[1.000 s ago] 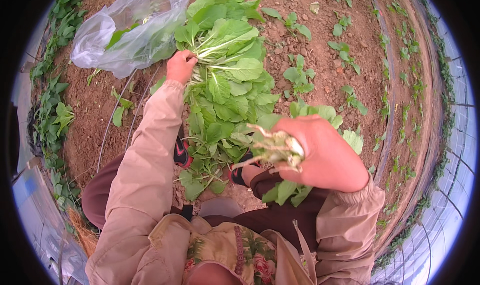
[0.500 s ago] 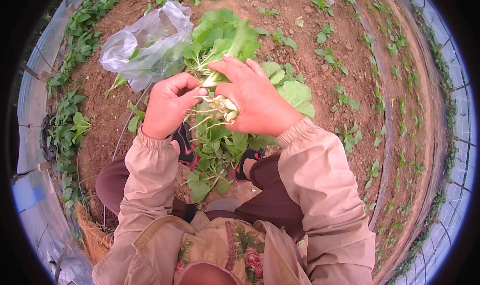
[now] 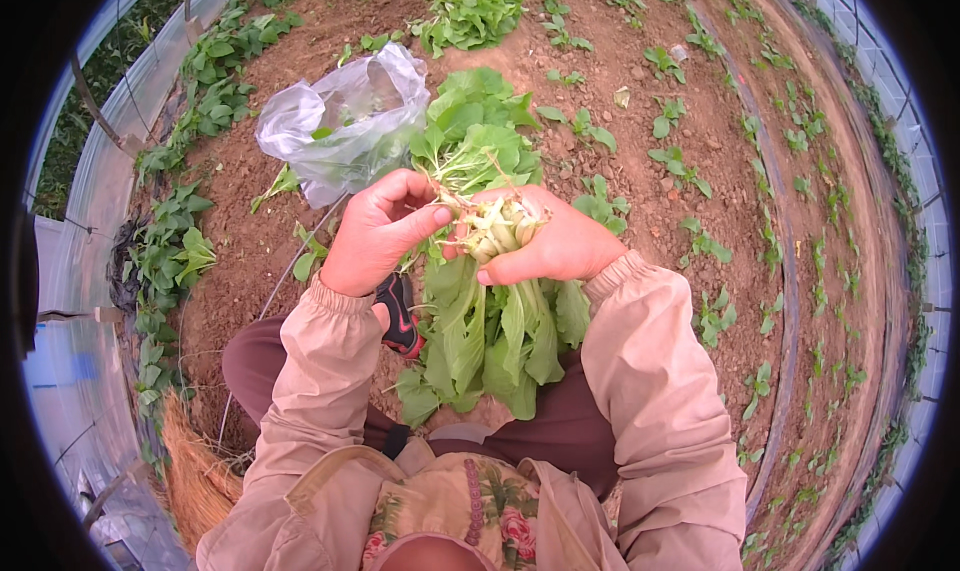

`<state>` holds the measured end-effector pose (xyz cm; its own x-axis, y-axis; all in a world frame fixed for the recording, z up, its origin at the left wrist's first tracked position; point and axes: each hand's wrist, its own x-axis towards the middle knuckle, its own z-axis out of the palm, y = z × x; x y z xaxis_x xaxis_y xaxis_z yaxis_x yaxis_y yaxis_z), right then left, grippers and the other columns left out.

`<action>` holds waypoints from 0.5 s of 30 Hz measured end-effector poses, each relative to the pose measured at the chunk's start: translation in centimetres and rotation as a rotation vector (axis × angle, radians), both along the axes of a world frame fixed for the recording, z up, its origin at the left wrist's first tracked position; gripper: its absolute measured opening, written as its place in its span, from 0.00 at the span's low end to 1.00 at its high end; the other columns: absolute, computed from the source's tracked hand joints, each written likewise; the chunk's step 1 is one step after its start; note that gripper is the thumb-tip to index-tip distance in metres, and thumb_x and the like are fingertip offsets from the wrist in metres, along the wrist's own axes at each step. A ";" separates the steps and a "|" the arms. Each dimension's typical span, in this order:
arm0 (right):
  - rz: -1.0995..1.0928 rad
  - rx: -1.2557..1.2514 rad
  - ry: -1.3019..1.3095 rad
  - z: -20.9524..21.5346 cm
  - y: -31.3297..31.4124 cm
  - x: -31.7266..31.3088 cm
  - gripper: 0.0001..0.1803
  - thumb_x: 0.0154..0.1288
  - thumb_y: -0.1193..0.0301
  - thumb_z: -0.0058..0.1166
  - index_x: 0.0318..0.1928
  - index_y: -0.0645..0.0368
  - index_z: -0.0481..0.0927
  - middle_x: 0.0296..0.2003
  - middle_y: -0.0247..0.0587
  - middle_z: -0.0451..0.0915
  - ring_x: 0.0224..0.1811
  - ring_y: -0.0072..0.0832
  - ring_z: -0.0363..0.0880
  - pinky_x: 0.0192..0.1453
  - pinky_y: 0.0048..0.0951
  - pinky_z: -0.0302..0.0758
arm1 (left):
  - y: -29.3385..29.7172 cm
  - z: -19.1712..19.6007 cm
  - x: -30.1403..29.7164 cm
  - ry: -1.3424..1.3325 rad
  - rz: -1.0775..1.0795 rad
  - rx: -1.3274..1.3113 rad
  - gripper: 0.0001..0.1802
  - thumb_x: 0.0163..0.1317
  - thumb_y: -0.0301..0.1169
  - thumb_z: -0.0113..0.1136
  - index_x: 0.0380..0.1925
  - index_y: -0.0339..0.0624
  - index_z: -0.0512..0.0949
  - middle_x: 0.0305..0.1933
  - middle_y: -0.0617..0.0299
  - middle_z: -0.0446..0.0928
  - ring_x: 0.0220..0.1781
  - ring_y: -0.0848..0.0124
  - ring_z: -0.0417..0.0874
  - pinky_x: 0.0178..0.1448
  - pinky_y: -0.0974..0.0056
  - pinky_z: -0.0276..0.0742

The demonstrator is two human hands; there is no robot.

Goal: The person gathers green leafy vegetables by hand from the soil, groups them together, and places them into a clear plastic bag.

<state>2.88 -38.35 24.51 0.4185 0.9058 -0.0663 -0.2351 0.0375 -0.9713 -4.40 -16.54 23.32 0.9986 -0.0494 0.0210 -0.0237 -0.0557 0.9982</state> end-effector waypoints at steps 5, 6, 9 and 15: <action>0.083 -0.202 -0.034 0.6 -0.9 0.7 0.21 0.47 0.82 0.66 0.45 0.63 0.79 0.42 0.39 0.83 0.46 0.24 0.80 0.52 0.26 0.78 | 1.8 0.7 -0.4 -0.063 -0.023 0.296 0.07 0.64 0.27 0.63 0.29 0.37 0.77 0.30 0.71 0.71 0.32 0.81 0.68 0.36 0.72 0.64; 0.070 -0.204 -0.089 0.7 -1.8 1.2 0.22 0.47 0.83 0.65 0.47 0.64 0.78 0.42 0.39 0.83 0.45 0.25 0.81 0.50 0.27 0.79 | 2.1 0.6 -0.6 -0.085 0.016 0.323 0.08 0.63 0.27 0.62 0.28 0.35 0.77 0.29 0.70 0.71 0.32 0.81 0.68 0.37 0.71 0.65; -0.148 -0.120 -0.030 1.2 -4.7 1.6 0.24 0.48 0.81 0.66 0.49 0.63 0.78 0.39 0.36 0.83 0.43 0.22 0.81 0.45 0.24 0.79 | 4.0 -2.5 -1.5 0.090 -0.017 0.433 0.08 0.65 0.30 0.60 0.34 0.35 0.82 0.34 0.64 0.79 0.37 0.74 0.77 0.44 0.67 0.73; -0.290 -0.067 0.004 2.6 -5.2 0.4 0.52 0.48 0.85 0.61 0.74 0.55 0.53 0.44 0.38 0.78 0.44 0.23 0.81 0.46 0.23 0.79 | 5.8 -17.4 -1.1 0.620 -0.373 1.204 0.13 0.64 0.36 0.57 0.45 0.44 0.82 0.51 0.48 0.80 0.53 0.51 0.81 0.56 0.50 0.77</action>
